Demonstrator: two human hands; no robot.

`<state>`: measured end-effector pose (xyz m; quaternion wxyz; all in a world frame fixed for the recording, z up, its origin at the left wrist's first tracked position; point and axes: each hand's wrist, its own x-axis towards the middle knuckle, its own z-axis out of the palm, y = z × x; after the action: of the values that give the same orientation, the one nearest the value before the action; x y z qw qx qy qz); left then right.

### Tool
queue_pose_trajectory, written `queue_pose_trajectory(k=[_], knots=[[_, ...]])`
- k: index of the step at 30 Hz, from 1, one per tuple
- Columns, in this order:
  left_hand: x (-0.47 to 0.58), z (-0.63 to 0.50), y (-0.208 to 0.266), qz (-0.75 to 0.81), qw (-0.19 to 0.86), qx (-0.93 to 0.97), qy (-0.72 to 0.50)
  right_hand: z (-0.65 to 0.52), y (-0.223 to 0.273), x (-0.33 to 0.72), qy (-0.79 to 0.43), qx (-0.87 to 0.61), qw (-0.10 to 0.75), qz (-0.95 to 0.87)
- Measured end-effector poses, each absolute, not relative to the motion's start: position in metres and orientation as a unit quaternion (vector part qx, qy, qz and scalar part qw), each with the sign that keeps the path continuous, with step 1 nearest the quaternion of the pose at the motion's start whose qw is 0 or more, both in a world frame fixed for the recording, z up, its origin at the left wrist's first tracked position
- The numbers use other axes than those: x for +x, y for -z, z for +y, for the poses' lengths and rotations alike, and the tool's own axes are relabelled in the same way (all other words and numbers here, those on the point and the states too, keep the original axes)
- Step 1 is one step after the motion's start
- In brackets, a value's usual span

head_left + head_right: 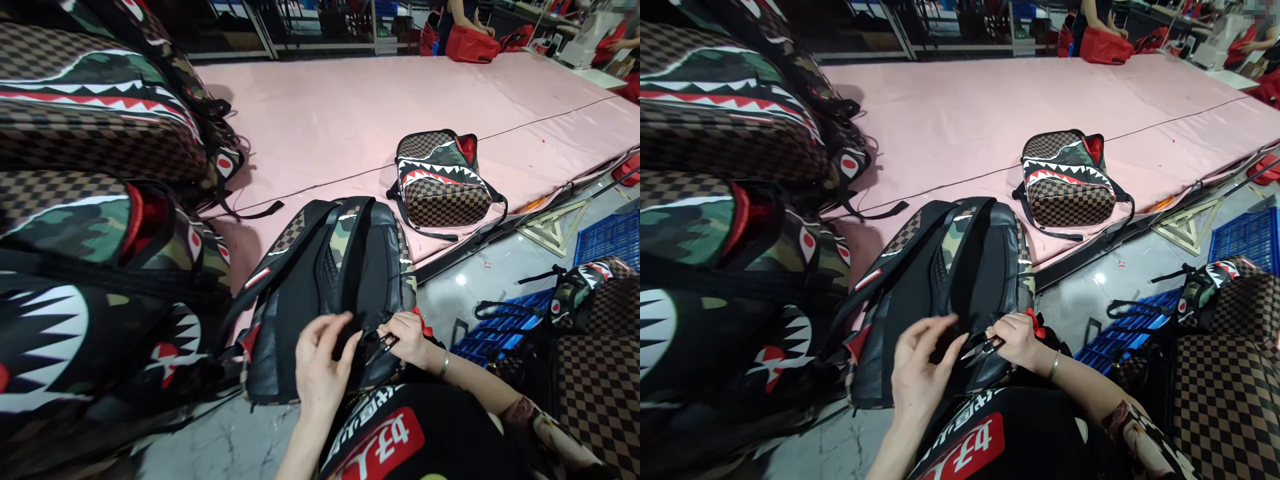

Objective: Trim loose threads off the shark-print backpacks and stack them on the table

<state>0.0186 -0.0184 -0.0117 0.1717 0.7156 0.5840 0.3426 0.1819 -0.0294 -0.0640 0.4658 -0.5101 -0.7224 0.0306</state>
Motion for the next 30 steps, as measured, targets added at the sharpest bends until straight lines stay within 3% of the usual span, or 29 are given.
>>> queue_pose_trajectory(k=[3, 8, 18, 30], knots=[[0.015, -0.019, 0.011, 0.503, 0.134, 0.794, -0.316, -0.029, 0.066, 0.181, -0.044, -0.521, 0.471, -0.711], [0.019, -0.015, 0.007, 0.492, 0.102, 0.826, -0.256, -0.029, 0.070, 0.181, -0.038, -0.524, 0.461, -0.715], [0.021, -0.006, -0.002, 0.489, 0.171, 0.838, -0.169, -0.029, 0.070, 0.186, -0.051, -0.484, 0.439, -0.756], [0.018, -0.001, 0.013, 0.468, 0.255, 0.806, -0.258, -0.026, 0.068, 0.186, -0.018, -0.487, 0.447, -0.750]])
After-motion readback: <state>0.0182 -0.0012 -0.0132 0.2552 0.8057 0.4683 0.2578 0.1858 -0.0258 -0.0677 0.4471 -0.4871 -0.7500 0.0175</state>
